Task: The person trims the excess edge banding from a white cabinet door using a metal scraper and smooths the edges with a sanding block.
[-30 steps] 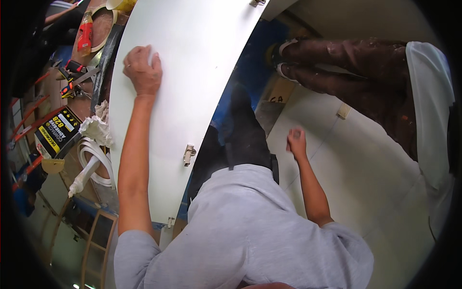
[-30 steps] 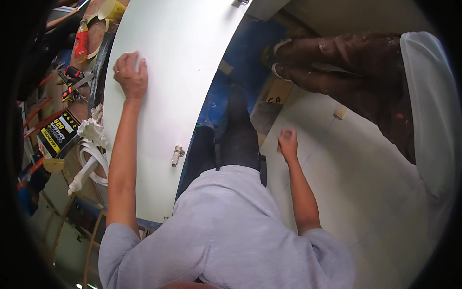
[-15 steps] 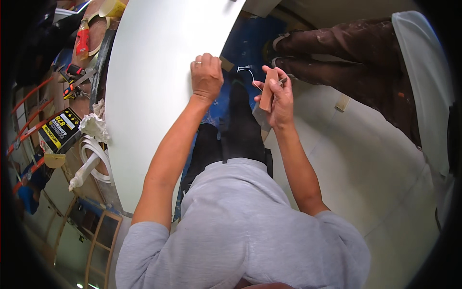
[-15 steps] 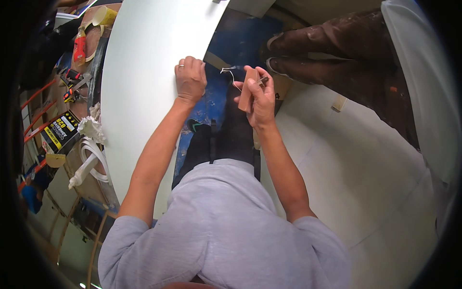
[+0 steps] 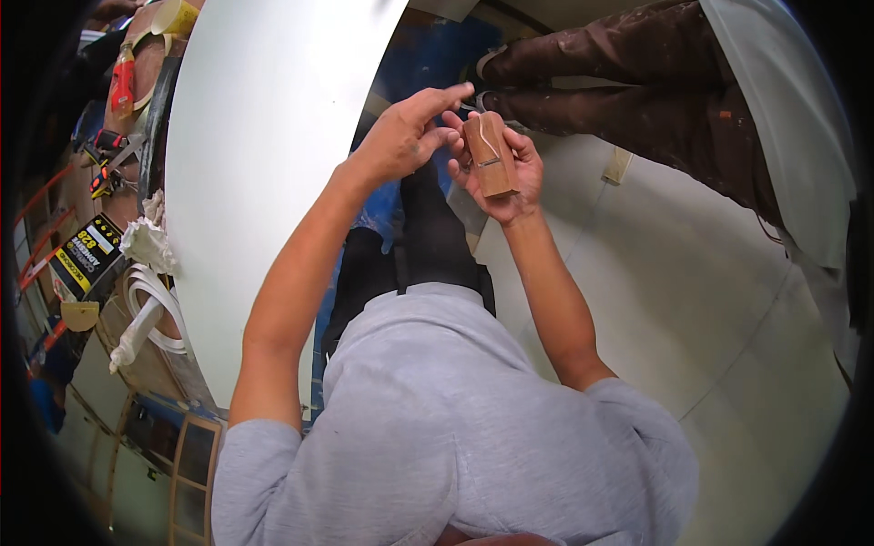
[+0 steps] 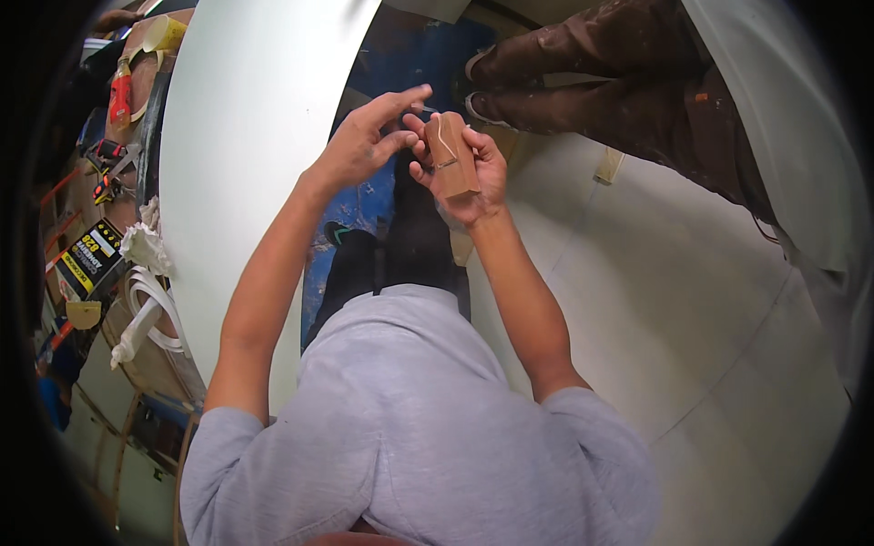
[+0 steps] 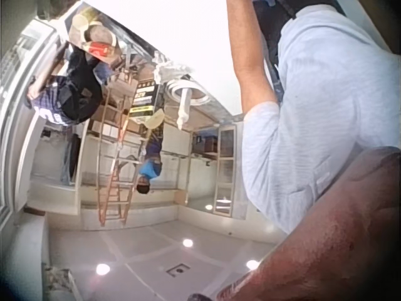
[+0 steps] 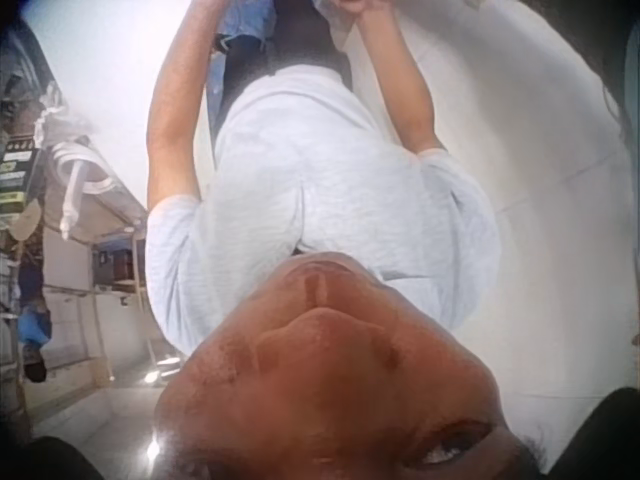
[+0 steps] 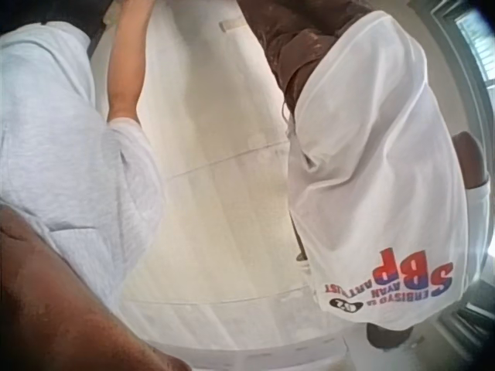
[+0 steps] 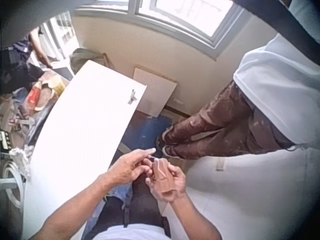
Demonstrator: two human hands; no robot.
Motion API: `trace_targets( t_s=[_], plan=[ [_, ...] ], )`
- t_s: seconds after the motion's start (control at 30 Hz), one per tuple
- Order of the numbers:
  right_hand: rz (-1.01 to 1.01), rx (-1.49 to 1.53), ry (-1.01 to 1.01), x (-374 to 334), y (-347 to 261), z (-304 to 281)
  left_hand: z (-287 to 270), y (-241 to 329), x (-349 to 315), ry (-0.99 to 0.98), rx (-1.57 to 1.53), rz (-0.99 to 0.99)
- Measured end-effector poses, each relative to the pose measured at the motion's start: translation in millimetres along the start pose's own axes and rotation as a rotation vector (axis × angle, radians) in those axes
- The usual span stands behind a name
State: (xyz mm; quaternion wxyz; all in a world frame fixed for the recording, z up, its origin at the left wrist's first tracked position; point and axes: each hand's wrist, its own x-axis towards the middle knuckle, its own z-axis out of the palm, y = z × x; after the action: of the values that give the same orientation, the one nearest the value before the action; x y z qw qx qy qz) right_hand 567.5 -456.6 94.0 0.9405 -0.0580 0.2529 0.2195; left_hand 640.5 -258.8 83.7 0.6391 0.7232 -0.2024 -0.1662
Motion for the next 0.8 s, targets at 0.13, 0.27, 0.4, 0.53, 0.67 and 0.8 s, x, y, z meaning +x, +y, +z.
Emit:
trace_targets(
  t_s=[0.13,0.27,0.4,0.53,0.67,0.8],
  plan=[
    [-0.003,-0.222,0.081,-3.2,-1.8,-6.2,-5.8,-1.2,8.7,-0.120,0.341,0.121],
    [-0.077,-0.504,0.168,-3.9,-5.0,-5.7,3.2,4.8,7.2,-0.071,0.526,0.210],
    [-0.275,-0.901,0.357,4.7,-1.0,-21.1,5.1,22.9,12.0,-0.002,0.450,0.111],
    [-0.617,-1.031,0.473,31.7,-11.0,-77.8,0.2,89.5,-9.8,-0.253,-0.418,-0.167],
    [-0.400,-0.522,0.370,31.4,-37.5,-69.1,-18.0,116.7,-62.9,-0.613,-0.753,-0.392],
    [-0.294,-0.256,0.173,29.3,-42.4,-51.1,-7.7,23.7,-107.5,-0.353,0.285,-0.420]
  ],
)
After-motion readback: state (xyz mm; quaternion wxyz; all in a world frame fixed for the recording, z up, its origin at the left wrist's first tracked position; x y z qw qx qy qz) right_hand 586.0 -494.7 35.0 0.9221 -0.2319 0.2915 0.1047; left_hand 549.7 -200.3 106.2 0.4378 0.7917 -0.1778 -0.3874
